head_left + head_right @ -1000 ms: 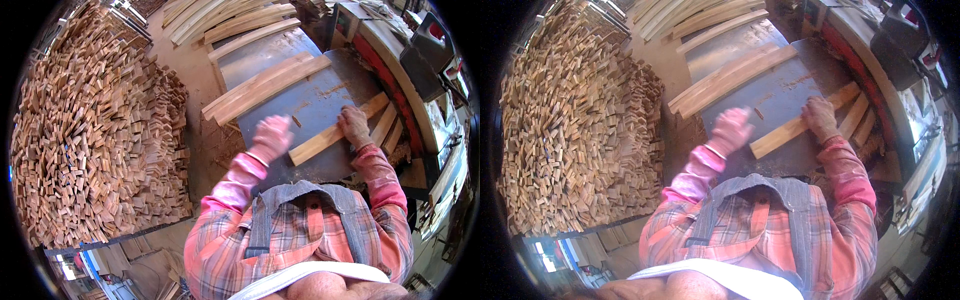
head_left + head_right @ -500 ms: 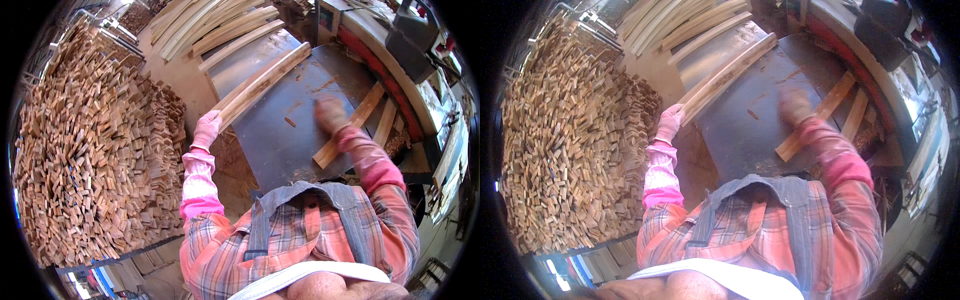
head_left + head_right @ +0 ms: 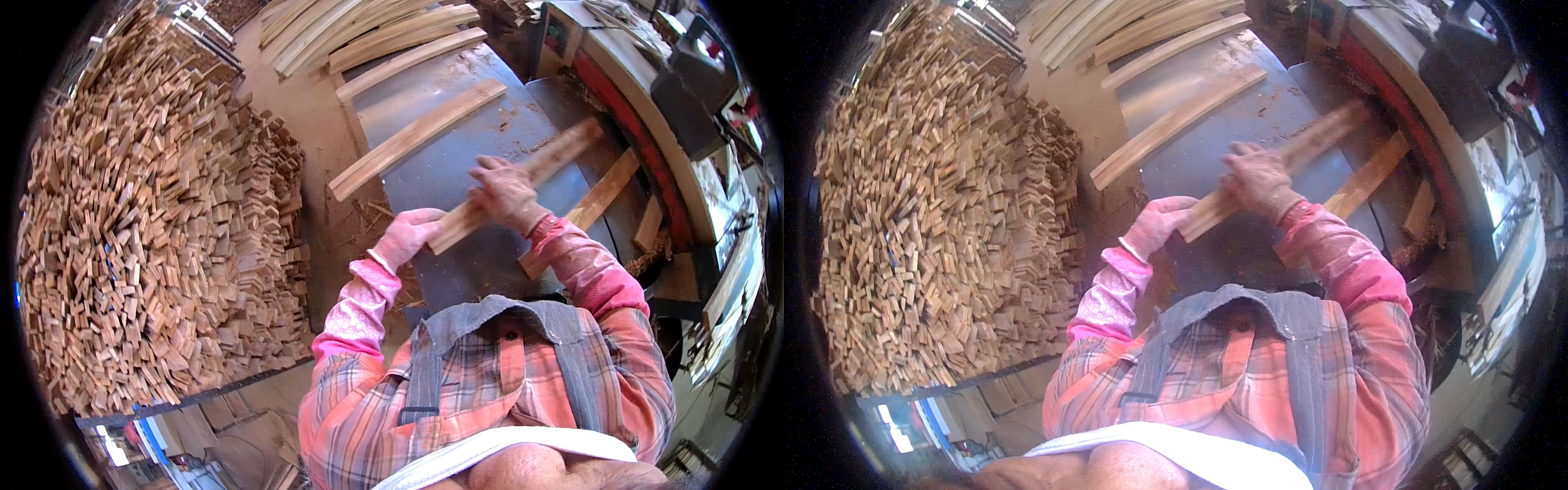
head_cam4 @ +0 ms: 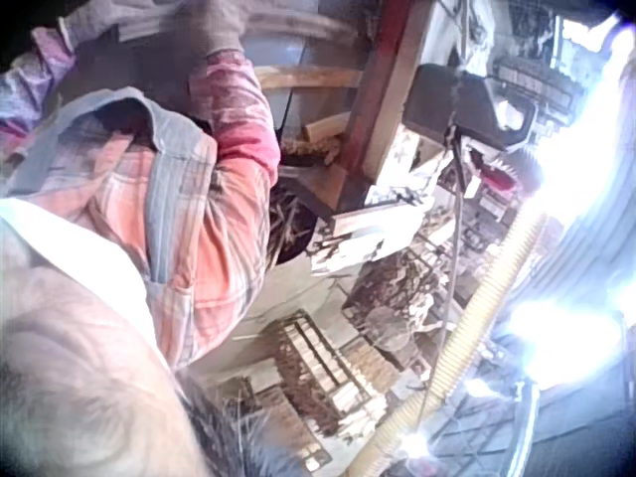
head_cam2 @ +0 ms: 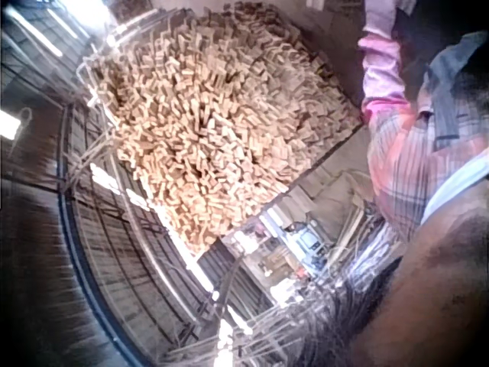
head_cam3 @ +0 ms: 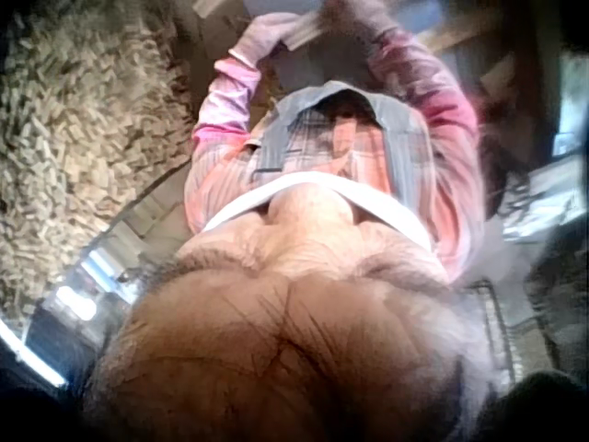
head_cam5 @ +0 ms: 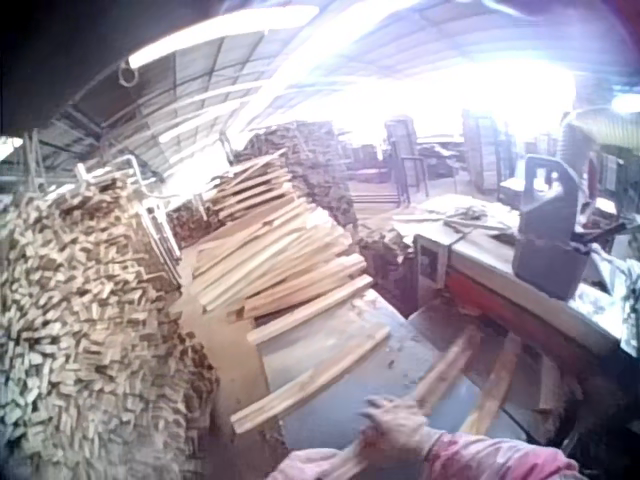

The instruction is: The person sorts and stacks thin wooden planks on a metal table in a workshop. They pick up planks from a pile, arrange them into neat stacks, and occasionally lift and move larger bundles of wood.

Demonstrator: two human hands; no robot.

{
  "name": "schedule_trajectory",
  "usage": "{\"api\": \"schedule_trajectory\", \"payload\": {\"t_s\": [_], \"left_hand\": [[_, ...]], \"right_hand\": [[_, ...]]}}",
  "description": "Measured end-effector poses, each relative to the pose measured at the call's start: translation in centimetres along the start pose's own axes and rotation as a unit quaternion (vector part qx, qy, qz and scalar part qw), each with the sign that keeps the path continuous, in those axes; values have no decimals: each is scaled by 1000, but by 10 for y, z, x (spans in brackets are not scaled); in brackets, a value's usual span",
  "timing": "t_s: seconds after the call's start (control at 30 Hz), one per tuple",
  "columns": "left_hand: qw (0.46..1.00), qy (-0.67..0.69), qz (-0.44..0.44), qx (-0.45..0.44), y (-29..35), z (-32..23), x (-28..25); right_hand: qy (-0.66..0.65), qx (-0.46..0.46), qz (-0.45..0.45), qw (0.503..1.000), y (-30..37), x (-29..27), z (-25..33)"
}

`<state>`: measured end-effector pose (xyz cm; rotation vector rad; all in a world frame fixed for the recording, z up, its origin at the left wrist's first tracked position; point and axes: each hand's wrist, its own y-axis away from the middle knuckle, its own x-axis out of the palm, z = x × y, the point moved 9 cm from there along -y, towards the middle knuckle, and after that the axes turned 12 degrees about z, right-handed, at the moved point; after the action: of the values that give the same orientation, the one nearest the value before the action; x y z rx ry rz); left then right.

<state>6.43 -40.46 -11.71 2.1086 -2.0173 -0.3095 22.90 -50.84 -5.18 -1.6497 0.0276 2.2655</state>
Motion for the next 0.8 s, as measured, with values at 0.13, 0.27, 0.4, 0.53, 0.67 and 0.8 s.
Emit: {"api": "schedule_trajectory", "payload": {"t_s": [0.13, 0.27, 0.4, 0.53, 0.67, 0.8], "left_hand": [[872, -452, -150, -117, 2, -51, -30], [681, -625, -339, -178, 32, -38, -140], [700, -605, -273, -264, 34, -18, -184], [890, -360, -222, -170, 29, 2, -198], [970, -33, -241, 2, 31, 11, -173], [975, 42, -216, 1, 33, 34, -147]], "right_hand": [[18, 75, 82, 994, 40, 7, -59], [98, 110, 90, 985, 71, -18, -105], [155, 168, 67, 971, 100, -46, -160], [176, 161, 25, 971, 110, -48, -196], [162, 238, 46, 956, 113, -48, -218], [108, 175, 40, 978, 75, -43, -159]]}}
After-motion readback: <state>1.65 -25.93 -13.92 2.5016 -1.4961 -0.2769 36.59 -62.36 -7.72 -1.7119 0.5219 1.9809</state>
